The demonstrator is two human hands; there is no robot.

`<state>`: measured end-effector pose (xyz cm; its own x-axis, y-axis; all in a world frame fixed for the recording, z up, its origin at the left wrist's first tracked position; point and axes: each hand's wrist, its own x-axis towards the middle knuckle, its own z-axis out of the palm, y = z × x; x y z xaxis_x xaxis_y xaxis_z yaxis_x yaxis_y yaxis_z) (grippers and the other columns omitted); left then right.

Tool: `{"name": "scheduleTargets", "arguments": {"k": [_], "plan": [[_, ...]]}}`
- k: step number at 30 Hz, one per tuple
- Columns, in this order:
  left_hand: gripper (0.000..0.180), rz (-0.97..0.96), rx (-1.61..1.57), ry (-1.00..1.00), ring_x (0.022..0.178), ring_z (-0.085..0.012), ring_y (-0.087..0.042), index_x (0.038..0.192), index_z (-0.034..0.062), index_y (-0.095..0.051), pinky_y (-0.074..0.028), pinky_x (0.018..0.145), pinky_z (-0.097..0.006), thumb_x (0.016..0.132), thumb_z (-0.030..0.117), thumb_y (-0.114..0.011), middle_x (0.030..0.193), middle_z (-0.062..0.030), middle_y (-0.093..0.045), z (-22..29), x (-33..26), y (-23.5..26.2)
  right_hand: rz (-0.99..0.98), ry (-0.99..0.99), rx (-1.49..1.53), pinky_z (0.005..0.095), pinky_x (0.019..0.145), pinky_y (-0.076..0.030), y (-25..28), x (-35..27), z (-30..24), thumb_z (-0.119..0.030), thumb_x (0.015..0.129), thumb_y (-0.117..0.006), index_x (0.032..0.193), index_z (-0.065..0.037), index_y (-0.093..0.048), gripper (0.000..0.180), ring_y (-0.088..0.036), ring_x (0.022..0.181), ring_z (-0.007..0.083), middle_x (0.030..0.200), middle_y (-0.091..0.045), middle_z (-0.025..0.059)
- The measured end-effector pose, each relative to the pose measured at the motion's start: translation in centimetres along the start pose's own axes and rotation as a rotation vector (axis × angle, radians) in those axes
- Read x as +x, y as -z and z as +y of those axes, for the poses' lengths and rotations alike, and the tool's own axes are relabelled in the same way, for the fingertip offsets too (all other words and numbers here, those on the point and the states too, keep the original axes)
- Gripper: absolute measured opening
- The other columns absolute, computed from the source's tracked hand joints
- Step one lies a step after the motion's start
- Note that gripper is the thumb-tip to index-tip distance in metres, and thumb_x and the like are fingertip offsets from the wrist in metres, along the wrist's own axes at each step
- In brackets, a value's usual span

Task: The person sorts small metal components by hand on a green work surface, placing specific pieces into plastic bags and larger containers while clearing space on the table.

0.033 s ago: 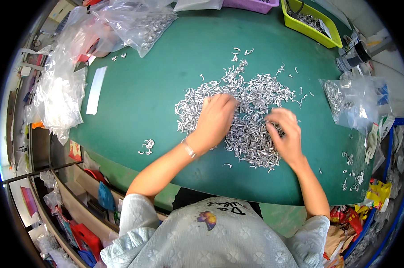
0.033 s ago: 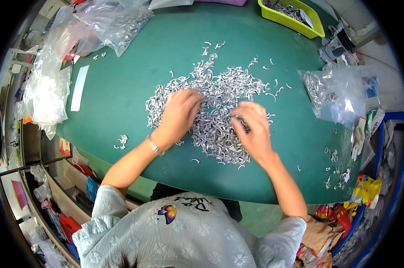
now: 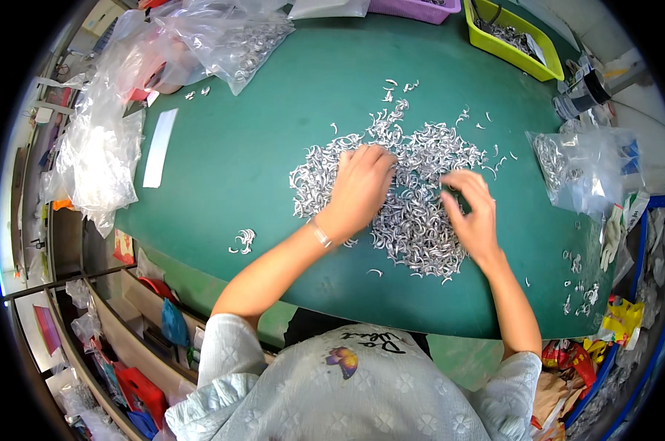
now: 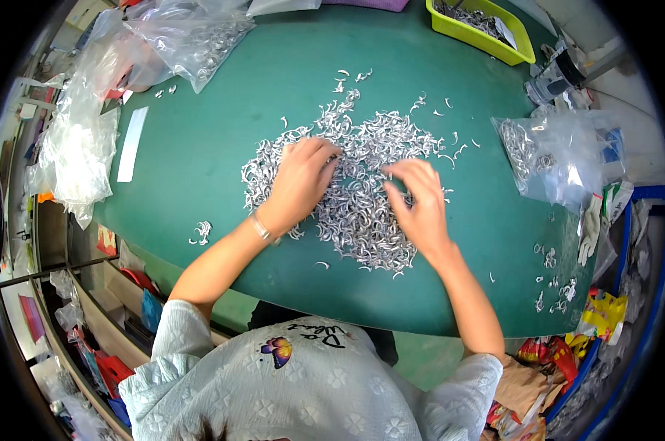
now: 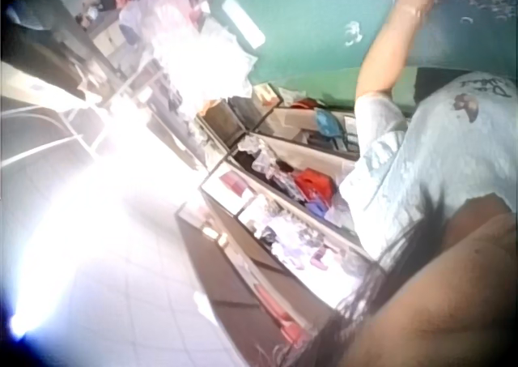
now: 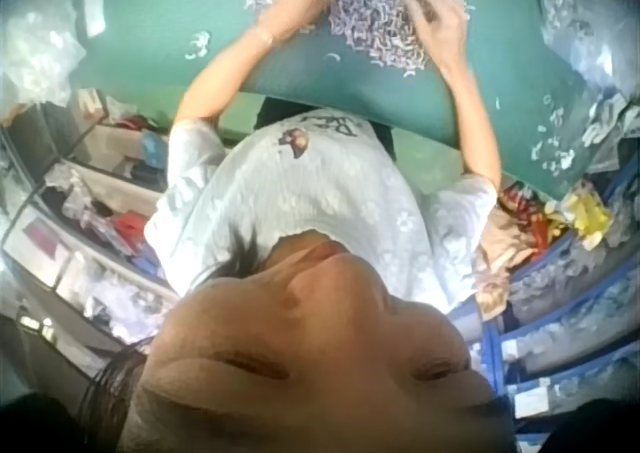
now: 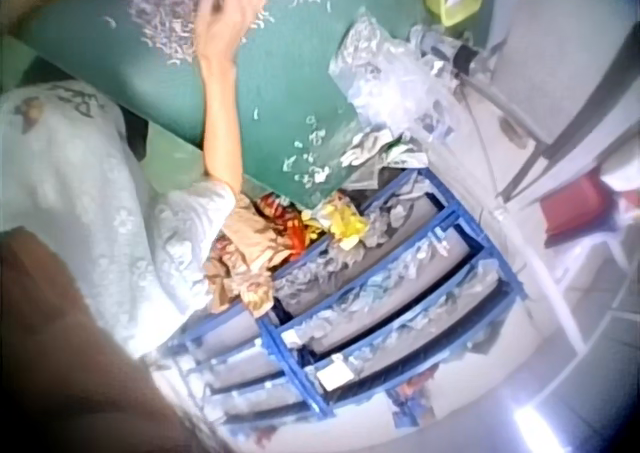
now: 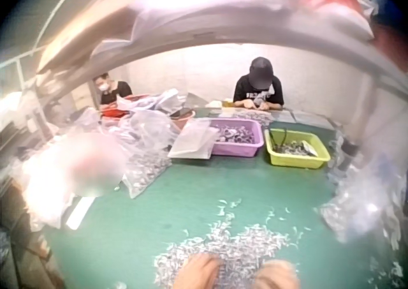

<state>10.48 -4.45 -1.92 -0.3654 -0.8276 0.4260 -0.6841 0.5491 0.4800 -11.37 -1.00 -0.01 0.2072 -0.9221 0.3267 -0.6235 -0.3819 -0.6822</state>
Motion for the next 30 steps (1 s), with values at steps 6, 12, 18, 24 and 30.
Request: {"name": "scheduleTargets", "arguments": {"k": [6,12,18,24,30], "plan": [[0.012,-0.124,0.319,-0.025,0.09,-0.0258,-0.054,0.088,0.0052,-0.063,-0.038,0.076,-0.038,0.076,0.01,-0.062,0.088,-0.0085,-0.056,-0.9,2.7,-2.4,-0.072,0.061,-0.277,0.0456,0.106,-0.03,-1.6,3.3,2.0,-0.017,0.084,-0.067,0.118,-0.004,-0.061,0.037,-0.042,0.127,0.0348,0.135,-0.051,0.0125],[0.013,-0.108,0.222,-0.082,0.091,-0.0252,-0.054,0.083,0.0042,-0.06,-0.039,0.076,-0.038,0.071,0.007,-0.062,0.085,-0.0099,-0.056,-0.5,2.6,-2.5,-0.227,0.066,-0.284,0.0456,0.108,-0.028,-1.3,1.6,2.2,-0.017,0.082,-0.069,0.117,-0.004,-0.06,0.039,-0.038,0.131,0.0351,0.136,-0.049,0.0128],[0.014,0.114,-0.473,0.252,0.077,-0.024,-0.066,0.09,0.0026,-0.061,-0.051,0.071,-0.035,0.078,0.001,-0.066,0.082,-0.011,-0.066,-1.8,1.4,2.2,-0.322,0.044,-0.252,0.0453,0.108,-0.027,-0.5,0.5,-0.9,-0.016,0.082,-0.067,0.114,-0.001,-0.06,0.036,-0.04,0.128,0.0358,0.13,-0.051,0.0138],[0.018,0.257,-0.271,0.658,0.07,-0.0084,-0.062,0.1,-0.0014,-0.066,-0.052,0.065,-0.026,0.083,0.004,-0.066,0.08,-0.0048,-0.068,-14.2,-3.5,10.9,-0.406,0.032,-0.234,0.0498,0.11,-0.024,-0.3,-2.0,-3.0,-0.02,0.082,-0.067,0.122,-0.003,-0.057,0.044,-0.034,0.131,0.04,0.137,-0.045,0.0158],[0.018,0.611,0.051,0.751,0.072,-0.0234,-0.068,0.09,-0.0007,-0.071,-0.054,0.069,-0.035,0.076,0.007,-0.063,0.08,-0.0191,-0.07,-28.7,-2.9,14.5,-0.426,0.049,-0.318,0.0558,0.11,-0.022,-2.1,-4.4,-4.5,-0.025,0.075,-0.076,0.139,-0.002,-0.04,0.077,-0.022,0.138,0.0443,0.149,-0.032,0.0152]]}}
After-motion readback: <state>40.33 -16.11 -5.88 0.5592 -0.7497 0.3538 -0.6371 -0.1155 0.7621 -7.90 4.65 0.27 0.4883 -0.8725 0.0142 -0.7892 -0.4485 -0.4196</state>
